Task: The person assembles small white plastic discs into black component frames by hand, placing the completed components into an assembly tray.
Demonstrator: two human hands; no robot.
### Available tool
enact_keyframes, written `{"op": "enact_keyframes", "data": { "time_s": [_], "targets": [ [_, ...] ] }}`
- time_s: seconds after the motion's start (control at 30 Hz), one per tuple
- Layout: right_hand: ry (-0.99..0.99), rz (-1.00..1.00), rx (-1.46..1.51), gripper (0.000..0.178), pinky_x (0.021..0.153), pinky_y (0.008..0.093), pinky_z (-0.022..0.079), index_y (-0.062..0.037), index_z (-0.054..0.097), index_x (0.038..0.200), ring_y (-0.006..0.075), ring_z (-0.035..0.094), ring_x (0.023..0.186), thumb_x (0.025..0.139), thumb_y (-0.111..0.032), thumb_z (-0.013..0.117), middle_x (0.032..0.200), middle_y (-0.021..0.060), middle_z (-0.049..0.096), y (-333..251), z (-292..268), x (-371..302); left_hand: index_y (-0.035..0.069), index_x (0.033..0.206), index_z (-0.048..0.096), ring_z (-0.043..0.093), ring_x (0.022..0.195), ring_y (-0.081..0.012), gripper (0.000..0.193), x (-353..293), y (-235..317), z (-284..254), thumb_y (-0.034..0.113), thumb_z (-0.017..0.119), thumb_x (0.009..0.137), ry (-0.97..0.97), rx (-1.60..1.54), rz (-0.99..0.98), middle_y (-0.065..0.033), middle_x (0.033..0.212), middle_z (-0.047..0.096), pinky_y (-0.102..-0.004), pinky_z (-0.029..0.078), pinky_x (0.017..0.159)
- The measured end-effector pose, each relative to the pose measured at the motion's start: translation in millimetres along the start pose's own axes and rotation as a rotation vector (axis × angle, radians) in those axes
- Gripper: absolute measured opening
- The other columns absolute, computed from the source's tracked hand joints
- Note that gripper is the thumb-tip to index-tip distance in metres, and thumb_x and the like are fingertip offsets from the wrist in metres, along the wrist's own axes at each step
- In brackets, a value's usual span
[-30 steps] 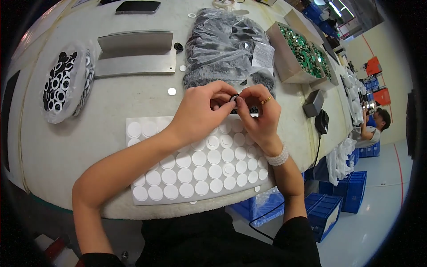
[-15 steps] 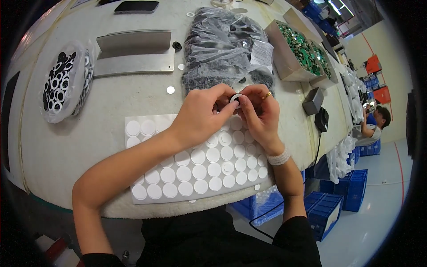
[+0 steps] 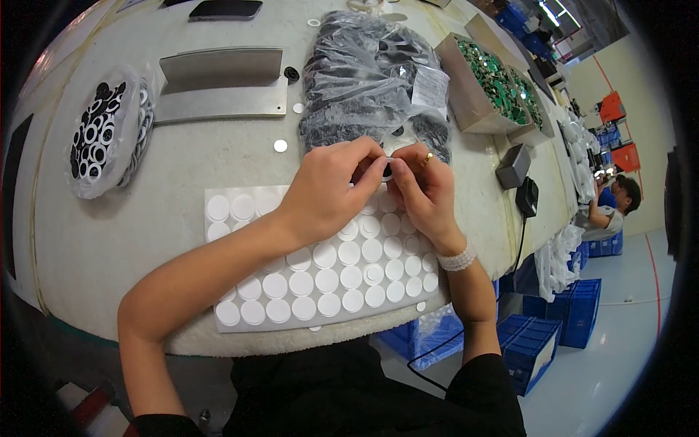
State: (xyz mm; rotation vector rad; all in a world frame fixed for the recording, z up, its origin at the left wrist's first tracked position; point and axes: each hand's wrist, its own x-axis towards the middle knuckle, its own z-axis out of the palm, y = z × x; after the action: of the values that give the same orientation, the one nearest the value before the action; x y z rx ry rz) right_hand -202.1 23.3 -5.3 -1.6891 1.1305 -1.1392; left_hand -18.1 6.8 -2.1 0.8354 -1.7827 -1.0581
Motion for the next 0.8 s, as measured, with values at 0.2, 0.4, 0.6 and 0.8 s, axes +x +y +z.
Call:
{"op": "enact_keyframes", "data": {
  "time_s": [0.2, 0.4, 0.6, 0.8],
  "targets": [
    [0.000, 0.073, 0.184, 0.010, 0.047, 0.0196, 0.038, 0.0001, 0.055, 0.096, 0.0049, 0.049, 0.052, 0.097, -0.010, 0.053, 0.066, 0.0003, 0.057, -6.3, -4.7, -2.2, -0.002, 0.094, 0.057, 0.063, 0.064, -0.0223, 0.011, 0.5, -0.8, 6.5, 0.008, 0.057, 0.089, 0.034, -0.134, 0.017, -0.0139, 0.075, 0.064, -0.0314, 0.048, 0.059],
    [-0.062, 0.041, 0.303, 0.011, 0.049, 0.0199, 0.041, 0.0008, 0.052, 0.104, 0.0064, 0.052, 0.057, 0.098, -0.007, 0.048, 0.076, 0.0042, 0.060, -3.6, -3.9, -1.2, -0.002, 0.093, 0.056, 0.060, 0.061, -0.0183, 0.009, 1.9, 1.7, 5.6, 0.006, 0.056, 0.090, 0.051, -0.192, -0.003, -0.0116, 0.073, 0.064, -0.0289, 0.047, 0.058],
    [-0.143, 0.045, 0.241, 0.012, 0.057, 0.0202, 0.046, 0.0015, 0.052, 0.104, 0.0074, 0.059, 0.066, 0.093, -0.003, 0.053, 0.079, 0.0036, 0.062, -5.2, -0.6, -1.4, -0.001, 0.094, 0.057, 0.056, 0.064, -0.0121, 0.012, -1.5, 1.2, -1.5, 0.010, 0.056, 0.092, 0.070, -0.089, 0.046, -0.0076, 0.074, 0.061, -0.0263, 0.045, 0.059],
    [0.124, -0.197, -0.326, 0.011, 0.062, 0.0222, 0.048, -0.0013, 0.060, 0.096, 0.0077, 0.061, 0.069, 0.085, 0.000, 0.058, 0.079, 0.0024, 0.064, 10.5, -31.9, 17.2, 0.004, 0.091, 0.060, 0.055, 0.075, -0.0074, 0.016, -10.9, 36.8, -83.0, 0.019, 0.055, 0.097, 0.298, 0.231, 0.183, -0.0017, 0.083, 0.059, -0.0222, 0.044, 0.063]
  ]
}}
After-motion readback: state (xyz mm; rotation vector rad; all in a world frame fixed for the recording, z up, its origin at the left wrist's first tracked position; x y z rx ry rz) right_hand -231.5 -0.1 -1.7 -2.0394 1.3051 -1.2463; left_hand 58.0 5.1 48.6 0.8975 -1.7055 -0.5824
